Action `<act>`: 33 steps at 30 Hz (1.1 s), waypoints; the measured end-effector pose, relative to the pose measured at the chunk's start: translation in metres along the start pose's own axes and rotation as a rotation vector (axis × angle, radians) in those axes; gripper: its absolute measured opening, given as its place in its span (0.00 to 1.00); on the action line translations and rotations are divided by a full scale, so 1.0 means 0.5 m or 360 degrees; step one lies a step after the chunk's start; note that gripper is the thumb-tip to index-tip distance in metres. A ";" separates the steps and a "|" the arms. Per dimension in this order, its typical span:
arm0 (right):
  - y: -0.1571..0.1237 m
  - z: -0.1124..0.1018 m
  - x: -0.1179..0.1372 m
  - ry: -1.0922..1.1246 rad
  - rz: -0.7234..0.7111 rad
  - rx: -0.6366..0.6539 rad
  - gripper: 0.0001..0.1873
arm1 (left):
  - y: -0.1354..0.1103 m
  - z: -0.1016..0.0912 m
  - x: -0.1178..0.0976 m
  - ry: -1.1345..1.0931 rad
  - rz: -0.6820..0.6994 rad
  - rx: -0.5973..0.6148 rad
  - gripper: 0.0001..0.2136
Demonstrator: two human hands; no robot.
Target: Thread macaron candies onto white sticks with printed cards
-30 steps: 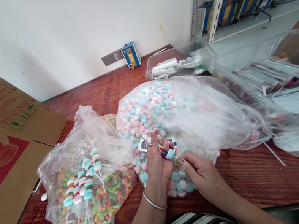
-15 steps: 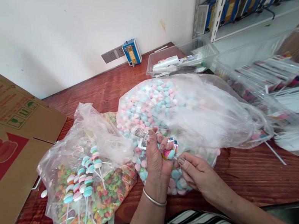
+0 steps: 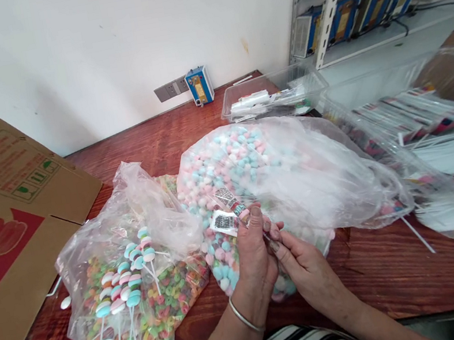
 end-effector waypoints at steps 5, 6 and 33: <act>0.005 -0.015 -0.006 -0.0009 -0.0002 -0.0060 0.15 | 0.011 -0.004 -0.022 -0.0064 -0.0084 -0.0003 0.17; -0.001 -0.016 -0.007 -0.0046 -0.0022 -0.0036 0.15 | 0.020 -0.005 -0.038 -0.0120 -0.0094 -0.0021 0.17; -0.003 0.007 -0.012 -0.0122 -0.0137 -0.0115 0.14 | -0.025 -0.016 0.019 0.0422 0.0015 0.0048 0.17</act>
Point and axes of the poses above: each hand's wrist, its own y-axis towards the middle knuckle, its own z-axis out of the palm, x = y × z, the point moved 5 cm from there along y, towards the middle knuckle, and after that the axes turned 8 degrees about -x, right-handed, at the moved point
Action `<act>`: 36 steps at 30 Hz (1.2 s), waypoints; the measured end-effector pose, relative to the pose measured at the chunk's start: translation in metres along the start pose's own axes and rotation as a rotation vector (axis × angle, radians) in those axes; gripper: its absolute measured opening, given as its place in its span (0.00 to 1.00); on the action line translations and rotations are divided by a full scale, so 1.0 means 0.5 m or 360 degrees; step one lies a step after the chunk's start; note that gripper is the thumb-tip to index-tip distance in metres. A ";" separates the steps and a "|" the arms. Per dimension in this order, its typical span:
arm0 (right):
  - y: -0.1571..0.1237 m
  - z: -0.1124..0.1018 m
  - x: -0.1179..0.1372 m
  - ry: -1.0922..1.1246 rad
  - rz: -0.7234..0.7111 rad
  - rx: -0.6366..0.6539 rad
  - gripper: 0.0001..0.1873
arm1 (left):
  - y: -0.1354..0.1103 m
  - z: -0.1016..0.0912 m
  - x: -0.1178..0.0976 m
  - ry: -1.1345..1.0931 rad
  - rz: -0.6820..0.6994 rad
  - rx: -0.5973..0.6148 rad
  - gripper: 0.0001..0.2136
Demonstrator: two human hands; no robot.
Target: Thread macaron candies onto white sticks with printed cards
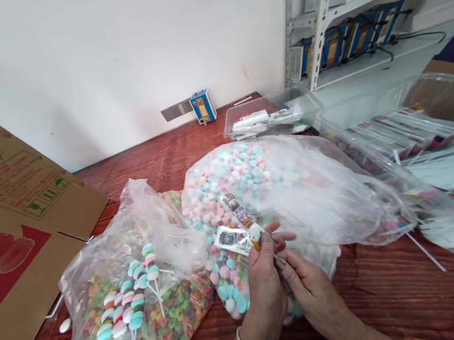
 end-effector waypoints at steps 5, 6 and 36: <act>-0.002 -0.001 0.007 0.0052 -0.0016 -0.0057 0.13 | -0.013 0.001 -0.002 0.0391 0.0258 0.0060 0.17; -0.002 -0.001 0.009 0.0072 -0.0021 -0.0071 0.13 | -0.014 0.000 -0.001 0.0410 0.0266 0.0067 0.16; -0.008 -0.014 -0.006 -0.0155 -0.0119 -0.0003 0.13 | -0.002 -0.052 -0.045 -0.0008 0.0060 -0.0101 0.14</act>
Point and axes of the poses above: each hand's wrist, its own y-axis towards the middle knuckle, its own z-axis out of the palm, x = y × z, the point moved 5 cm from there along y, towards the middle knuckle, and after that the axes turned 8 degrees about -x, right-handed, at the moved point
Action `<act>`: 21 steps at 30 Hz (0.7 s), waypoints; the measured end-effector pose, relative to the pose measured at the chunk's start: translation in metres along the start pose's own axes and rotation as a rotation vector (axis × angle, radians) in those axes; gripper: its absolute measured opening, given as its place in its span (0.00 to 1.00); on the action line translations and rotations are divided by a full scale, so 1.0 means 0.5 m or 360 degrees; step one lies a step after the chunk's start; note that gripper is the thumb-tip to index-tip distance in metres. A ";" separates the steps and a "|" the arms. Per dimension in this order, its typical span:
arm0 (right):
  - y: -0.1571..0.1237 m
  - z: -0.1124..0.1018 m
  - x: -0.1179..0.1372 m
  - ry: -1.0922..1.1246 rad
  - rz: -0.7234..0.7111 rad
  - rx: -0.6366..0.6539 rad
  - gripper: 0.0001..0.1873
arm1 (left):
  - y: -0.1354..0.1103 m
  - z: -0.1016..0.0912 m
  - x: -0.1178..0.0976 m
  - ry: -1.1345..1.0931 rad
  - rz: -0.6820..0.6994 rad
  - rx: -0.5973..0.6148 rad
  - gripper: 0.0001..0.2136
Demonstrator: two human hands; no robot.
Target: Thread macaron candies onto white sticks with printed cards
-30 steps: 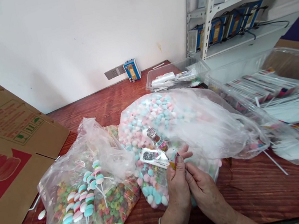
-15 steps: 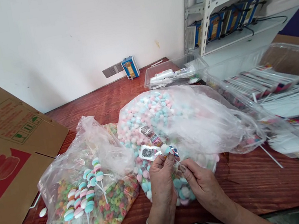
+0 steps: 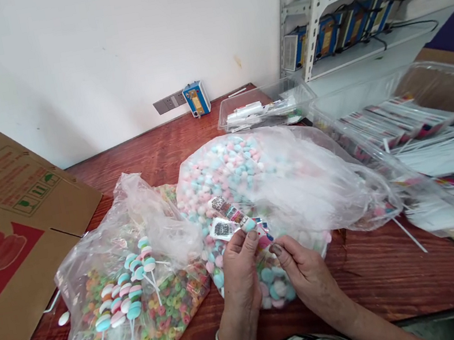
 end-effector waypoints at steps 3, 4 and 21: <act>0.000 0.003 0.008 0.0008 -0.0025 0.0041 0.13 | 0.003 -0.004 0.001 -0.0026 0.0041 -0.0087 0.12; 0.002 0.003 0.011 0.0010 -0.0015 0.0039 0.13 | 0.003 -0.005 0.005 -0.0031 0.0060 -0.0104 0.11; 0.010 0.038 -0.004 0.1498 0.1094 0.0564 0.17 | 0.006 -0.025 -0.004 0.0440 0.0406 0.0111 0.08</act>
Point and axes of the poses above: each hand's wrist, its own y-axis towards the middle knuckle, its own z-axis out of the palm, x = y × z, the point moved 5 cm from there along y, towards the middle knuckle, and after that the axes turned 8 degrees about -x, right-handed, at the moved point
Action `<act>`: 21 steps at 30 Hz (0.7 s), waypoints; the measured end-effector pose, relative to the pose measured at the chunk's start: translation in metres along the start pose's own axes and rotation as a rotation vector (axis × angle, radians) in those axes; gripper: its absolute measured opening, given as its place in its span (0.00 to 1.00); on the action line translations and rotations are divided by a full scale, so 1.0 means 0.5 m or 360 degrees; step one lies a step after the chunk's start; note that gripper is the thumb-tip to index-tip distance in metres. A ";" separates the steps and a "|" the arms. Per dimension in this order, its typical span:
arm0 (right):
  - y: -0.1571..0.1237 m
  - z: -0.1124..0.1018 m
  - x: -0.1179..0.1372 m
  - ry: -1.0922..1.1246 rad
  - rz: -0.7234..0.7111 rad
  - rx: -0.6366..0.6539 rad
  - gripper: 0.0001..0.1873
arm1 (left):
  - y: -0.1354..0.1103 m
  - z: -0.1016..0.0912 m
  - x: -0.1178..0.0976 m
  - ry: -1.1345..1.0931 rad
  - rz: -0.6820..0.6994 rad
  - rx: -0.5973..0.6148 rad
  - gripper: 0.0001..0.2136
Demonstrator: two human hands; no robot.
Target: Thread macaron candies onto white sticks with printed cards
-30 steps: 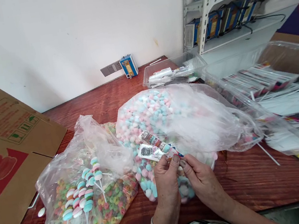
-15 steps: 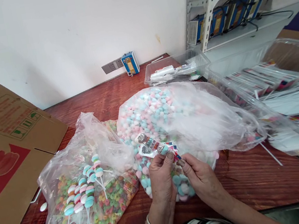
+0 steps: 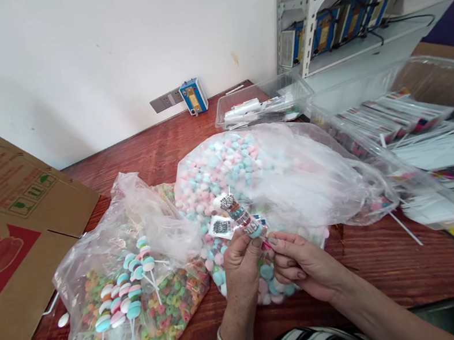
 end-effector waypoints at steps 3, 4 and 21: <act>-0.016 0.013 -0.016 0.0145 0.0296 0.0279 0.18 | -0.003 0.005 0.006 -0.0201 -0.0256 0.0385 0.11; -0.021 0.017 -0.022 0.0159 0.0359 0.0330 0.18 | -0.006 0.008 0.007 -0.0261 -0.0346 0.0496 0.12; -0.034 0.007 -0.040 0.0386 -0.0042 0.0029 0.15 | -0.025 -0.006 0.036 -0.0104 -0.0620 0.0267 0.14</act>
Point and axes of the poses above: each hand's wrist, its own y-axis towards the middle knuckle, its own z-axis out of the palm, x = y × z, the point moved 5 cm from there along y, towards the middle knuckle, and after that the axes turned 8 degrees about -x, right-handed, at the moved point
